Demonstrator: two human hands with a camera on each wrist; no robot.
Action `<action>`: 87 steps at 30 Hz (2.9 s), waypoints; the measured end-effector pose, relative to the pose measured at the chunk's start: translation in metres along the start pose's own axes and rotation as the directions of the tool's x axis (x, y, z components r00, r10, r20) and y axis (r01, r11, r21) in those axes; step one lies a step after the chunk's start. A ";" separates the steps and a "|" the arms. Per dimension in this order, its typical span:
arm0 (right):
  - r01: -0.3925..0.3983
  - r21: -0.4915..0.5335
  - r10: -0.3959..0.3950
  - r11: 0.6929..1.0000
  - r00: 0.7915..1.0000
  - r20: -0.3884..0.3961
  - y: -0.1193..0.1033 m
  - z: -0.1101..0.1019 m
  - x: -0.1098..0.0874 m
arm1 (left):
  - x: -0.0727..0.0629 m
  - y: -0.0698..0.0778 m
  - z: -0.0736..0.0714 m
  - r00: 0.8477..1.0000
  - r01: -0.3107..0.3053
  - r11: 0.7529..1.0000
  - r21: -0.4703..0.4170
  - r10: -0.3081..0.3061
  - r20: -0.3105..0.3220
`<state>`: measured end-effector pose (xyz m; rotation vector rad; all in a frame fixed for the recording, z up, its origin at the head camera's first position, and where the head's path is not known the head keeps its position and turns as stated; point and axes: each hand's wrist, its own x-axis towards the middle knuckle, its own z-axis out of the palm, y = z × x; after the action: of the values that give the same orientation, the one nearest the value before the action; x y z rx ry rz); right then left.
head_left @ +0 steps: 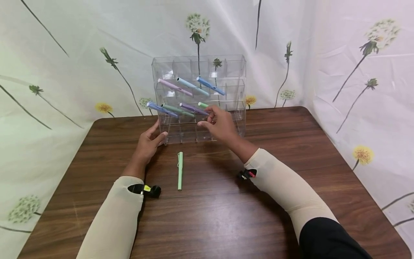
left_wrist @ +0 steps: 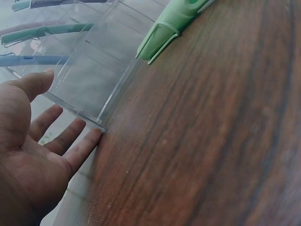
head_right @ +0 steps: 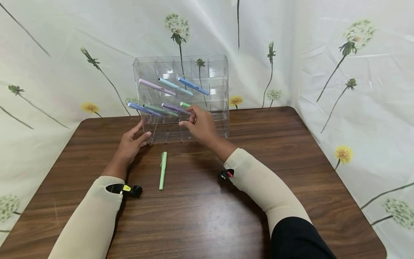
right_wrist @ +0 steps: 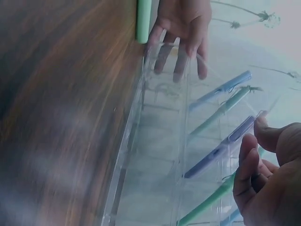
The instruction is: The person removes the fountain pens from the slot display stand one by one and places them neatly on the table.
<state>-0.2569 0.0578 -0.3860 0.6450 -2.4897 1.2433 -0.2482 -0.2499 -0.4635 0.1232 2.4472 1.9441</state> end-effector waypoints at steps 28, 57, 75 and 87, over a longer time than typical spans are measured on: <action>-0.205 -0.018 0.203 0.979 0.975 -0.089 0.017 0.000 0.026 | 0.000 -0.003 -0.001 1.000 -0.002 1.000 0.015 0.002 -0.018; -0.156 0.016 0.157 0.988 0.984 -0.078 0.031 0.013 0.029 | -0.001 0.001 0.000 1.000 0.012 0.999 0.039 -0.011 -0.022; -0.120 0.024 0.122 0.993 0.974 -0.189 0.029 0.014 0.031 | 0.000 0.000 -0.001 1.000 0.012 0.999 0.031 -0.011 -0.021; -0.068 0.073 0.082 0.995 0.975 -0.207 0.024 0.007 0.035 | 0.001 -0.001 -0.001 1.000 0.016 1.000 0.016 -0.016 -0.019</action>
<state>-0.2991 0.0556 -0.3910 0.4137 -2.3273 1.3498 -0.2496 -0.2513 -0.4644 0.0860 2.4678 1.9289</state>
